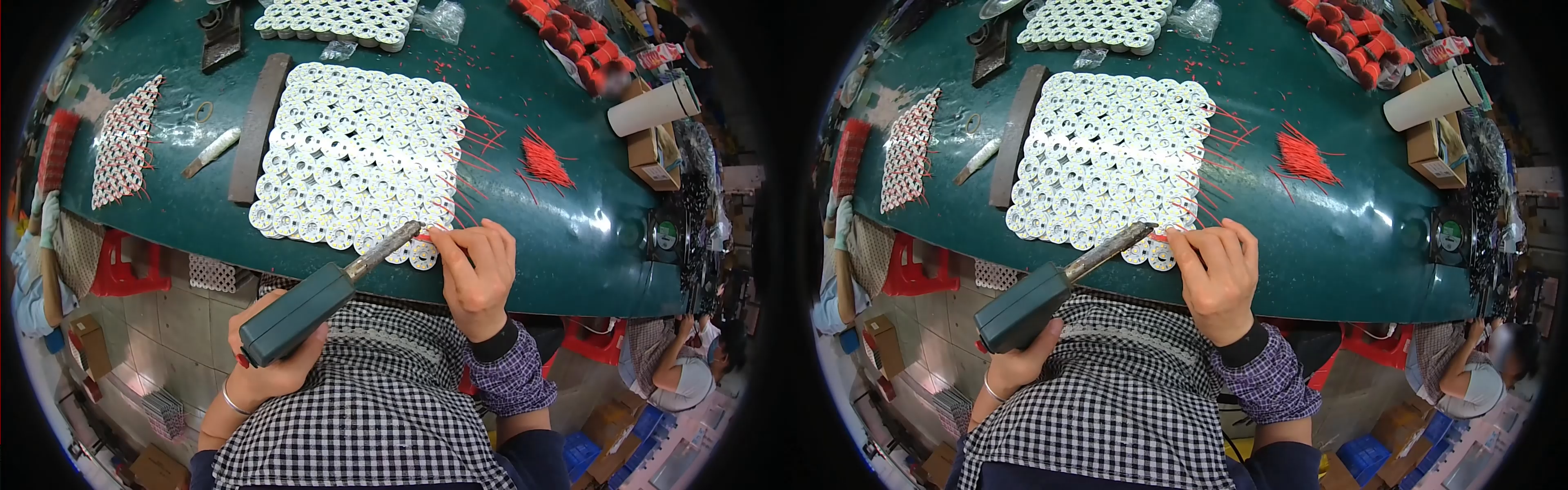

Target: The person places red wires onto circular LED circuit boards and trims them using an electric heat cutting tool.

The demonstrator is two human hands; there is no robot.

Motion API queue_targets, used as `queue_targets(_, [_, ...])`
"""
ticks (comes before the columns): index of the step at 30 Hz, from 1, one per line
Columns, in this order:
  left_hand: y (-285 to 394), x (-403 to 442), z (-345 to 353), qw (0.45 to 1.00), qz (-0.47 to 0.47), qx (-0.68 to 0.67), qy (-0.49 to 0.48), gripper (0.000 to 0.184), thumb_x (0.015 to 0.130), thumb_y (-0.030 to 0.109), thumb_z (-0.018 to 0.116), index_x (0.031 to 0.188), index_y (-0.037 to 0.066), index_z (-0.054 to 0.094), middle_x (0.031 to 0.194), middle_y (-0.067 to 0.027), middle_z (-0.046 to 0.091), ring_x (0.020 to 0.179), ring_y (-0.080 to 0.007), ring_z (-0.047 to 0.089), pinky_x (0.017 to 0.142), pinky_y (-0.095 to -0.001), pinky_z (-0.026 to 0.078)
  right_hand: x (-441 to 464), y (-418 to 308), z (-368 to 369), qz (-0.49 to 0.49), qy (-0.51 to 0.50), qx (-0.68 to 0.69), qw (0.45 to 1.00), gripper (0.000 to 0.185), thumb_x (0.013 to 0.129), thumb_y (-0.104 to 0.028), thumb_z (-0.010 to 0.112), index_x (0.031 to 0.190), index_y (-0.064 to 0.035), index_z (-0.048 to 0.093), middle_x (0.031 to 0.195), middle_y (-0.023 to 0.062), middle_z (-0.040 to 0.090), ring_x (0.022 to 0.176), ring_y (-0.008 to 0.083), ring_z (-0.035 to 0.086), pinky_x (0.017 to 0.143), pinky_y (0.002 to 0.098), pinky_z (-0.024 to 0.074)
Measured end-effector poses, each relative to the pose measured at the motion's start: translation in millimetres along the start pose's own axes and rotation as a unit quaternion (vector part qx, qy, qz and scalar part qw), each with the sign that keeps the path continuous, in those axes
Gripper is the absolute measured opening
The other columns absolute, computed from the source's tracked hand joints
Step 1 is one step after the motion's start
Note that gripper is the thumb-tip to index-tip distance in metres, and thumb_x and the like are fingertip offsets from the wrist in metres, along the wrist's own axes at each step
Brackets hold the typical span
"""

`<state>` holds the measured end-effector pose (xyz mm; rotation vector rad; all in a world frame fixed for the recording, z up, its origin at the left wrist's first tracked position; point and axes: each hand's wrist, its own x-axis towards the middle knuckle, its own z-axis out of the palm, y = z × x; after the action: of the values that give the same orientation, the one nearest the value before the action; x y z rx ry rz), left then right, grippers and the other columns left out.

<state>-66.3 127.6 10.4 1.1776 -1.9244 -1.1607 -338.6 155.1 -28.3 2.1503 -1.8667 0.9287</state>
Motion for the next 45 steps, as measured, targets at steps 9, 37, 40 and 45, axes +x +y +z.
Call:
queue_targets(9, [-3,-8,-2,1.000,-0.012,0.001,0.014,0.022,0.073,0.001,0.077,0.095,-0.003,0.073,0.089,-0.0147,0.071,0.069,-0.0236,0.069,0.061,-0.0300,0.055,-8,-4,-2,0.028,0.091,0.011,0.995,0.031,0.070,0.003,0.077,0.100,-0.0063,0.077,0.085,0.0011,0.063,0.082,0.0190,0.062,0.091,0.0453,0.0505])
queue_targets(37, [10,-4,0,0.999,0.019,0.013,-0.042,0.024,0.073,-0.002,0.077,0.096,-0.005,0.072,0.091,-0.0151,0.071,0.072,-0.0236,0.071,0.063,-0.0299,0.056,-25,-3,-8,0.030,0.032,0.038,0.998,0.031,0.072,-0.003,0.081,0.102,-0.0126,0.078,0.083,-0.0034,0.066,0.080,0.0154,0.061,0.106,0.0514,0.0378])
queue_targets(40, [9,-4,1,0.999,0.021,0.010,-0.044,0.024,0.073,-0.002,0.077,0.096,-0.005,0.072,0.091,-0.0146,0.071,0.072,-0.0234,0.071,0.063,-0.0298,0.056,-20,-6,-10,0.036,0.032,0.037,0.998,0.030,0.070,0.004,0.081,0.095,-0.0113,0.078,0.081,-0.0023,0.064,0.080,0.0163,0.062,0.104,0.0505,0.0400])
queue_targets(45, [9,-3,2,0.998,0.036,0.023,-0.046,0.023,0.074,-0.002,0.077,0.096,-0.005,0.071,0.090,-0.0134,0.071,0.071,-0.0228,0.071,0.063,-0.0296,0.055,-24,-3,-7,0.029,0.024,0.036,0.999,0.030,0.074,-0.002,0.080,0.102,-0.0116,0.078,0.082,-0.0031,0.065,0.080,0.0154,0.061,0.106,0.0524,0.0382])
